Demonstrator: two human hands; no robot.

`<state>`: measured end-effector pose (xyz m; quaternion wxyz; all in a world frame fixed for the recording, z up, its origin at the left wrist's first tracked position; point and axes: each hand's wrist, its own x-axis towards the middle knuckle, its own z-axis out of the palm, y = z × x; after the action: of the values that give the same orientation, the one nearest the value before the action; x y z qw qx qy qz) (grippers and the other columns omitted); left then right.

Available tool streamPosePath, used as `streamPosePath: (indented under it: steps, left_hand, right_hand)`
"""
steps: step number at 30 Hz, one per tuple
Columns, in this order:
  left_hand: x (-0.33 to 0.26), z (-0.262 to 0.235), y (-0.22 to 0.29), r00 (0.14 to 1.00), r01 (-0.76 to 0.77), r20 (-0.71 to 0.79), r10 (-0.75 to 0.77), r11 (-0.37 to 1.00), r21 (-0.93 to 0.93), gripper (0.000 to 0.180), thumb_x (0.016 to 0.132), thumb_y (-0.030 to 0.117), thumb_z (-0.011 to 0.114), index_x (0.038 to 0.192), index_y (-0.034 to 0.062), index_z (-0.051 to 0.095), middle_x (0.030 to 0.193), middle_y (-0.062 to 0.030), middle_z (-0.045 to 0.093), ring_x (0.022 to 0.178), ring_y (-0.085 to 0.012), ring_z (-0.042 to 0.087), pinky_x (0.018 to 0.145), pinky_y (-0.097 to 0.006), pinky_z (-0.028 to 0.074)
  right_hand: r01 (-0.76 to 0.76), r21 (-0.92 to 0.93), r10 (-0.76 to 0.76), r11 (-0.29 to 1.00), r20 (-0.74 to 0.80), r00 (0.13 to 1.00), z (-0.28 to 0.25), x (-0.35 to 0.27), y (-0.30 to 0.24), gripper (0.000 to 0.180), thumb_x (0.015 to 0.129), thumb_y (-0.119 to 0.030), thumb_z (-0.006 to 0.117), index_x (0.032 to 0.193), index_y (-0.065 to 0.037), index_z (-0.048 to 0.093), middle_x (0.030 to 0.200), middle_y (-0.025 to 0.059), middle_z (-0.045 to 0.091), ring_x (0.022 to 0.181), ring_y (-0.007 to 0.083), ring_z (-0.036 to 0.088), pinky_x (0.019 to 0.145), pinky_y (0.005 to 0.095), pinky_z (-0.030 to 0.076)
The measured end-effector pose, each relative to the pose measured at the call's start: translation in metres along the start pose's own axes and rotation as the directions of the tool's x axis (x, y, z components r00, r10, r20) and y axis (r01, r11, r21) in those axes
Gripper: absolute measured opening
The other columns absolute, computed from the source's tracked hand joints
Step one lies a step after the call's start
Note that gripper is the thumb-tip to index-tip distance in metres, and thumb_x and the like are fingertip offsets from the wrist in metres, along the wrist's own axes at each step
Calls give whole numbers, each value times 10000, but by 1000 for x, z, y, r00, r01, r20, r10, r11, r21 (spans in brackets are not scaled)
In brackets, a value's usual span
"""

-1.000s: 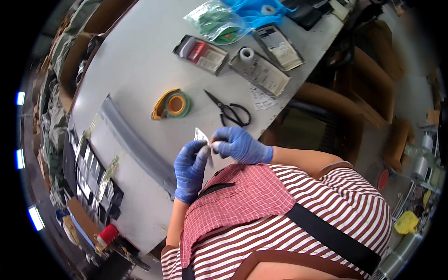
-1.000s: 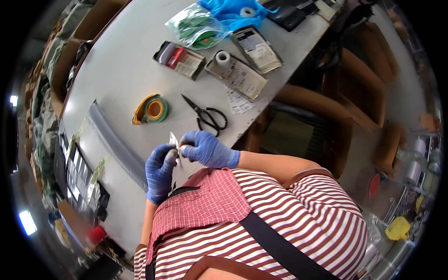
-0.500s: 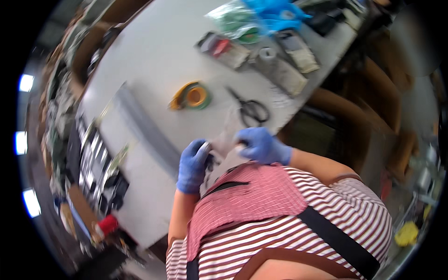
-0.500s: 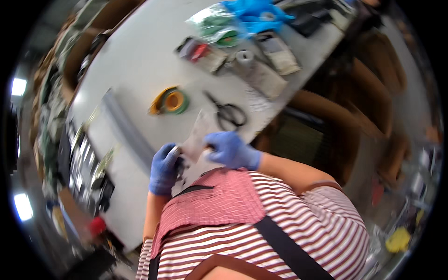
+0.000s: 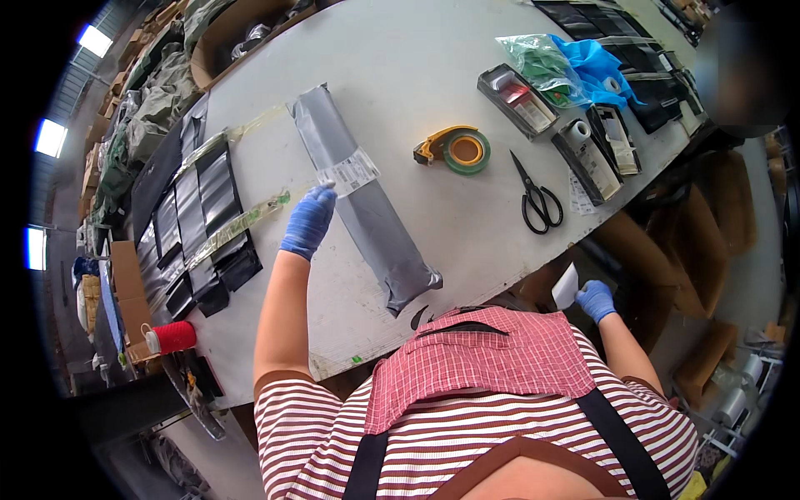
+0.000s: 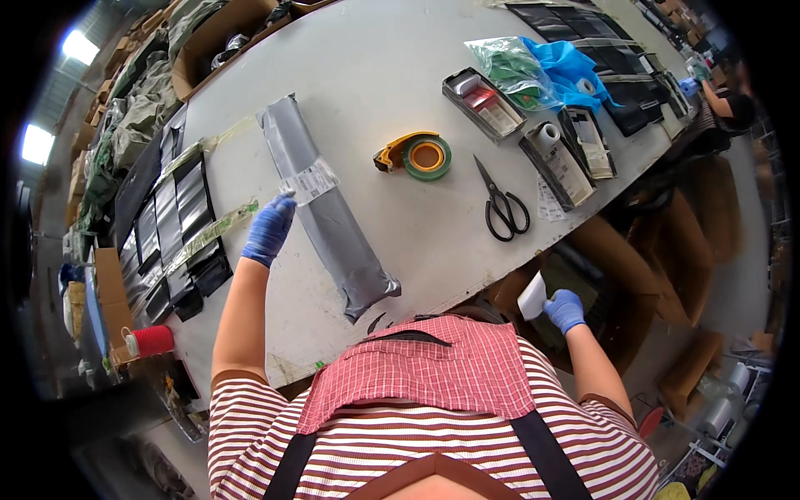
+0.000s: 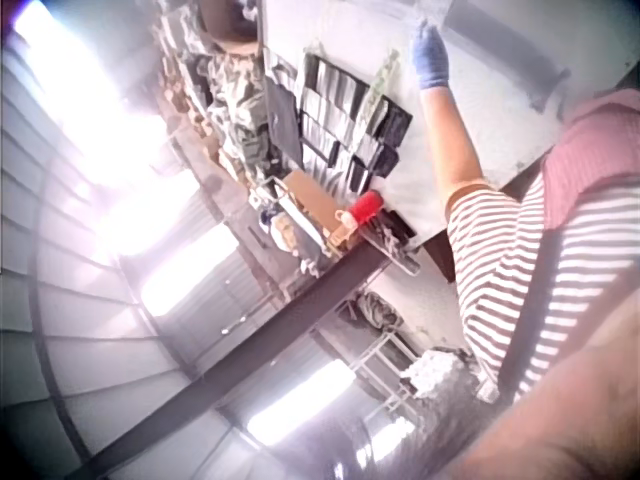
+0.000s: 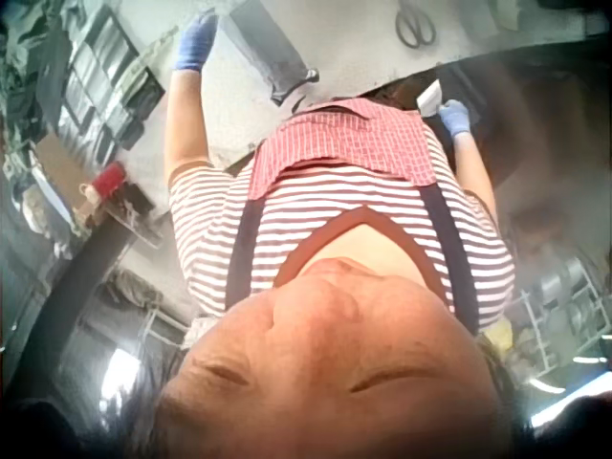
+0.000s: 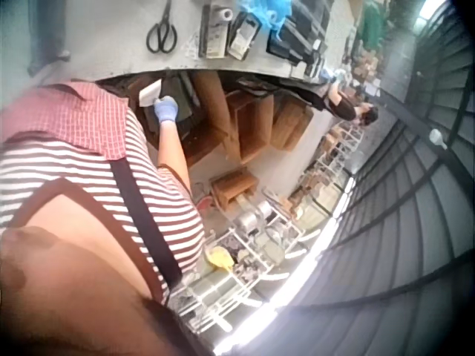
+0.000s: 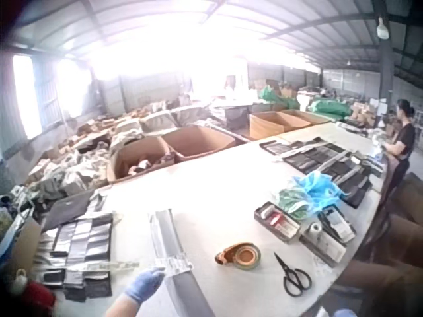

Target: The person places items into gray plastic sleeves, applies adhesive labels to the sleeves, and secures them with tape before placing them in a box.

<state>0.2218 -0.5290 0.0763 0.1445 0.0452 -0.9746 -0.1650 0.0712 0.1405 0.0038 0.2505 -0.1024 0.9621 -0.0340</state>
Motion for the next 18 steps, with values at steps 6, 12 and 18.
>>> streamPosePath:
  steps: [6, 12, 18]
  left_hand:
    - [12, -1, 16, 959, 69, 263, -105, 987, 145, 371, 855, 176, 590, 1220, 108, 601, 1257, -127, 594, 1095, -357, 582, 947, -434, 473]
    - [55, 76, 42, 917, 387, 51, -395, 913, 128, 572, 914, 267, 580, 1449, 158, 410, 1520, -227, 287, 1359, -449, 331, 1130, -430, 303]
    - [127, 49, 80, 434, 896, 124, -892, 442, 41, 1075, 723, 399, 774, 1543, 292, 88, 1531, -350, 91, 1304, -476, 423, 1066, -456, 404]
  right_hand:
    - [-193, -94, 210, 977, 244, 947, 67, -1, -26, 405, 781, -374, 613, 895, 0, 722, 1044, 271, 652, 991, 399, 643, 867, 436, 523]
    - [481, -173, -268, 859, 648, 713, 58, 35, -75, 378, 813, -407, 608, 882, -55, 729, 919, 209, 695, 856, 343, 676, 751, 415, 534]
    - [764, 109, -765, 636, -37, 643, -101, 82, -183, 306, 850, -348, 579, 797, -56, 654, 755, 154, 655, 724, 354, 636, 684, 445, 508]
